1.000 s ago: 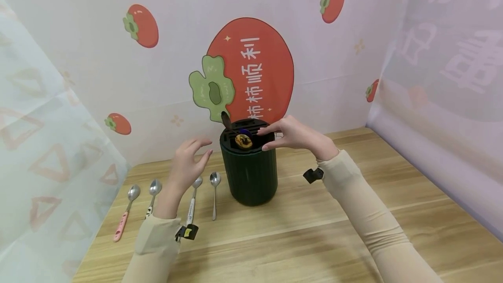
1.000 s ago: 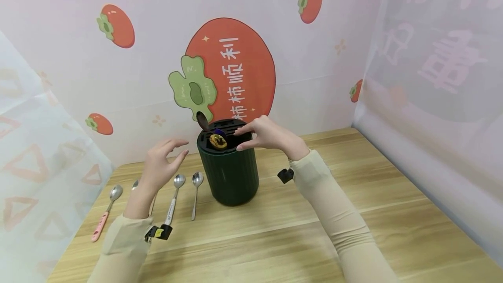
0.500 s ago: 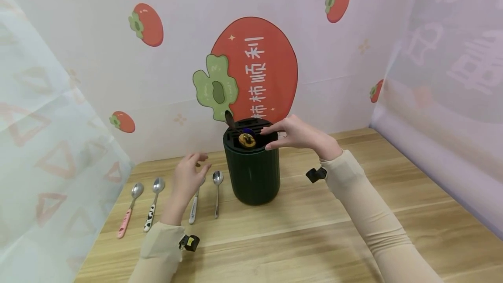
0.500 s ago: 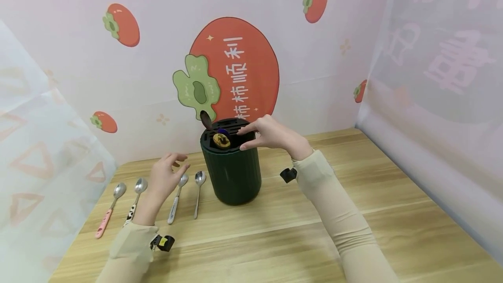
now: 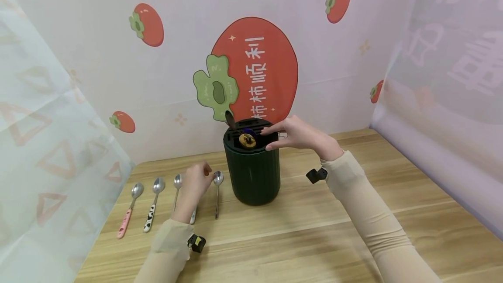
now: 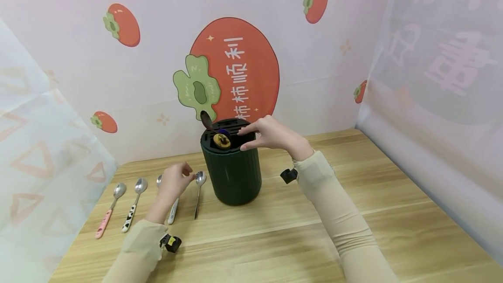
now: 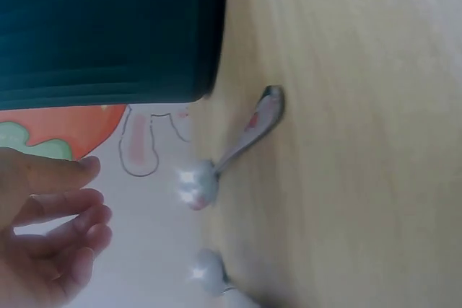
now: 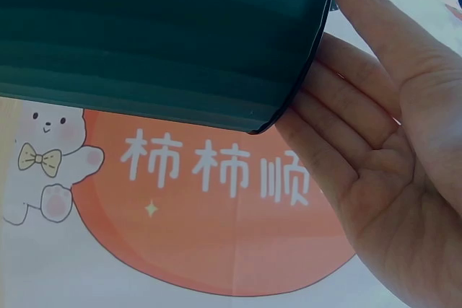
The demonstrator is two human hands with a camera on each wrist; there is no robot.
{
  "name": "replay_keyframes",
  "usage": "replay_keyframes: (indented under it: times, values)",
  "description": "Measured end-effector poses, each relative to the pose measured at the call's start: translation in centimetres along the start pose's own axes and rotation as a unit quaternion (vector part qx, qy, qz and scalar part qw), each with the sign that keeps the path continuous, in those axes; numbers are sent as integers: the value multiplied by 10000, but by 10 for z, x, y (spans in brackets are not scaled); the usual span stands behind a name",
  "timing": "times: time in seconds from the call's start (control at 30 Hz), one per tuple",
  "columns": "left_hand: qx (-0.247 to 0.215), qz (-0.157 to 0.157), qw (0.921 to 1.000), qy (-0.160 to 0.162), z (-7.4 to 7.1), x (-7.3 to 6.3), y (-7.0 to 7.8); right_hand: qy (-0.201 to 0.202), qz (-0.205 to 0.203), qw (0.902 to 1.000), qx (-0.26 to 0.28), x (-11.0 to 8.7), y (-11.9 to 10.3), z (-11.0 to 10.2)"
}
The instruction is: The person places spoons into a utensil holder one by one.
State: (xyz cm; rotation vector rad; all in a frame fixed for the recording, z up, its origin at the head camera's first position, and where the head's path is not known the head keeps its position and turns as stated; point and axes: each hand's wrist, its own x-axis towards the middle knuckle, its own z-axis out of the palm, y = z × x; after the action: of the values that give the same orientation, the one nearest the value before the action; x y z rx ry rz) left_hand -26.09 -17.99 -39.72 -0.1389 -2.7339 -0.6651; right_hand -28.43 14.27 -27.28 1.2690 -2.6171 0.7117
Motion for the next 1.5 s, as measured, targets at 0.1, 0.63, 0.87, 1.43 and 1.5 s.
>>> replay_keyframes:
  times: [0.1, 0.63, 0.87, 1.43, 1.5]
  values:
    - [47, -121, 9997, -188, 4, 1, 0, 34, -58, 10000, 11, 0, -1, -1]
    - [772, -728, 9883, -1097, 22, 6, -4, 25, -33, 10000, 28, 1, -1, -1]
    - [878, -1080, 9787, -1512, 25, 6, -1, 4, 45, 10000, 25, 0, -1, 1]
    - [1039, -1340, 9699, -1751, 32, 13, 2, 70, -31, 10000, 12, -1, 0, 0]
    - [1007, -1373, 9696, -1758, 33, 14, 1, 67, -21, 10000, 25, -1, 0, 0]
